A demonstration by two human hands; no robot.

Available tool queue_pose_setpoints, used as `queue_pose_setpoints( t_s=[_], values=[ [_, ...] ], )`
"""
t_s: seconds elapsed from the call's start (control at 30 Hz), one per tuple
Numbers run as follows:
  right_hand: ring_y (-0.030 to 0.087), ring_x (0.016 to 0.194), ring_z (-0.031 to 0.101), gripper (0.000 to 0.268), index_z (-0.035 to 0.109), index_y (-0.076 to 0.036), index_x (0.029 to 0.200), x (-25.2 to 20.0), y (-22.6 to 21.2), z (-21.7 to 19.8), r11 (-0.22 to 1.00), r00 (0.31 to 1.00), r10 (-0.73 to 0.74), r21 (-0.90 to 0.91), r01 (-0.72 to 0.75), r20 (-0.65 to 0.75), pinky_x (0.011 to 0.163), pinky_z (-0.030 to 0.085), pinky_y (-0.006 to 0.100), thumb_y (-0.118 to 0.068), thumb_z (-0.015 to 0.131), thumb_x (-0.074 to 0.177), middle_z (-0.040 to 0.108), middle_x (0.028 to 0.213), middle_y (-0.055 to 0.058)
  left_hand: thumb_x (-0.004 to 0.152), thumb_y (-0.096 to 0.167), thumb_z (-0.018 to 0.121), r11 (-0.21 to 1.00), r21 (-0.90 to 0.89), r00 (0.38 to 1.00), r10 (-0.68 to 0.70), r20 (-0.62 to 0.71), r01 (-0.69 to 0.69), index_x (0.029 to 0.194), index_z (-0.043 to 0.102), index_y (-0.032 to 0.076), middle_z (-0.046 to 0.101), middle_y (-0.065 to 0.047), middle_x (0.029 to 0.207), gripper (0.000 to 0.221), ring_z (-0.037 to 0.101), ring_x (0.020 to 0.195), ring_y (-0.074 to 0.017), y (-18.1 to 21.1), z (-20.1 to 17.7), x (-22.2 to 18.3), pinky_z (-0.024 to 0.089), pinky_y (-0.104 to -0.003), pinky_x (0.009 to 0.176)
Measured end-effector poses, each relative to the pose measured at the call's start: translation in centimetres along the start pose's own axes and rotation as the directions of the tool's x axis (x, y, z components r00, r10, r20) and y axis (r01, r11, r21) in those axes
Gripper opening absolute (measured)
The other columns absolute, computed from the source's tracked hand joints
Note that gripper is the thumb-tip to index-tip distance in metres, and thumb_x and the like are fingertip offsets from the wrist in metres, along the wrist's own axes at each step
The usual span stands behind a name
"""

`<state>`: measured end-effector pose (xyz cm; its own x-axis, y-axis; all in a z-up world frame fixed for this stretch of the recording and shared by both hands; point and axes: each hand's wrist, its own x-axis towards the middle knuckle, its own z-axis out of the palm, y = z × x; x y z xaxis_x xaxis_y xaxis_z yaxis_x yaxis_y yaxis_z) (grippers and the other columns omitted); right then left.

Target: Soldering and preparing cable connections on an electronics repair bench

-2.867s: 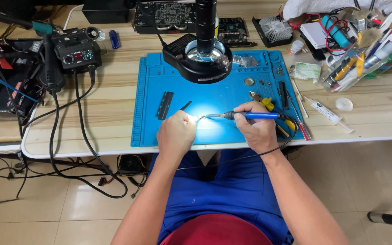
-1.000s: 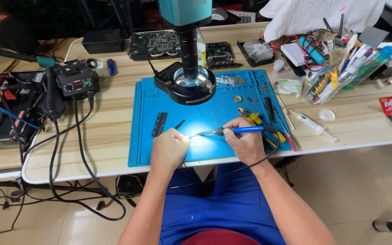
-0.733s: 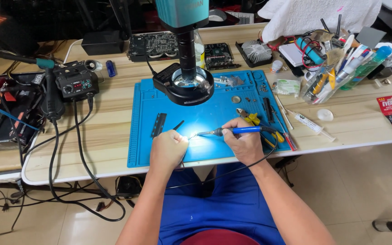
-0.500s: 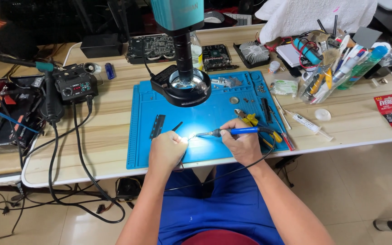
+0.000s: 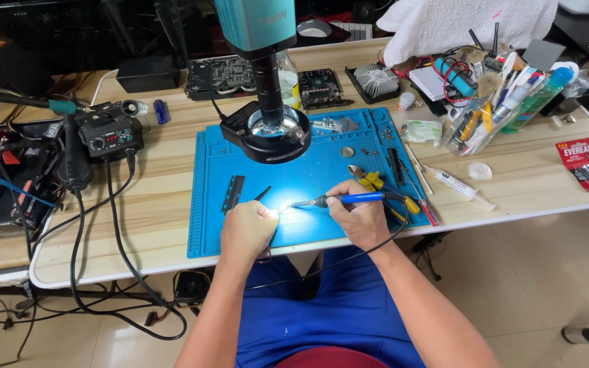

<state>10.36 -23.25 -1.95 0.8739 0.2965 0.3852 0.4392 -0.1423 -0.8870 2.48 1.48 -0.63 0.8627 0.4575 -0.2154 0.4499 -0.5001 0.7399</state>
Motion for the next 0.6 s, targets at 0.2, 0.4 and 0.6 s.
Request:
queue_pose_setpoints(
  t_s=[0.2,0.4,0.6],
  values=[
    [0.006,0.048,0.054,0.01,0.08,-0.009,0.104,0.0,0.3,0.0,1.0,1.0,-0.006,0.0,0.006,0.011,0.054,0.05,0.022,-0.012,0.074,0.097,0.058,0.052,0.001,0.087,0.014,0.067,0.999,-0.045,1.0,0.001,-0.008,-0.001,0.095,0.082,-0.001,0.07,-0.012,0.058,0.023,0.071,0.043,-0.0245,0.7,-0.3,-0.3,0.062,-0.033,0.045],
    [0.006,0.049,0.054,0.01,0.079,-0.008,0.105,0.0,0.2,-0.1,1.0,0.999,-0.025,0.002,0.025,0.028,0.054,0.05,0.022,-0.011,0.074,0.098,0.057,0.052,0.001,0.089,0.02,0.069,1.0,-0.004,1.0,0.012,-0.014,-0.012,0.093,0.083,0.003,0.071,-0.01,0.06,0.022,0.073,0.049,-0.0261,0.1,0.1,-0.4,0.063,-0.037,0.054],
    [0.006,0.049,0.056,0.009,0.079,-0.007,0.104,0.0,-0.2,-0.1,0.998,0.997,-0.07,0.004,0.07,0.017,0.055,0.052,0.023,-0.01,0.073,0.098,0.059,0.054,0.002,0.089,0.023,0.068,0.999,0.027,0.999,0.017,-0.027,-0.017,0.088,0.082,0.007,0.072,-0.009,0.061,0.022,0.075,0.055,-0.0319,-0.1,0.3,-0.4,0.06,-0.04,0.06]
  ],
)
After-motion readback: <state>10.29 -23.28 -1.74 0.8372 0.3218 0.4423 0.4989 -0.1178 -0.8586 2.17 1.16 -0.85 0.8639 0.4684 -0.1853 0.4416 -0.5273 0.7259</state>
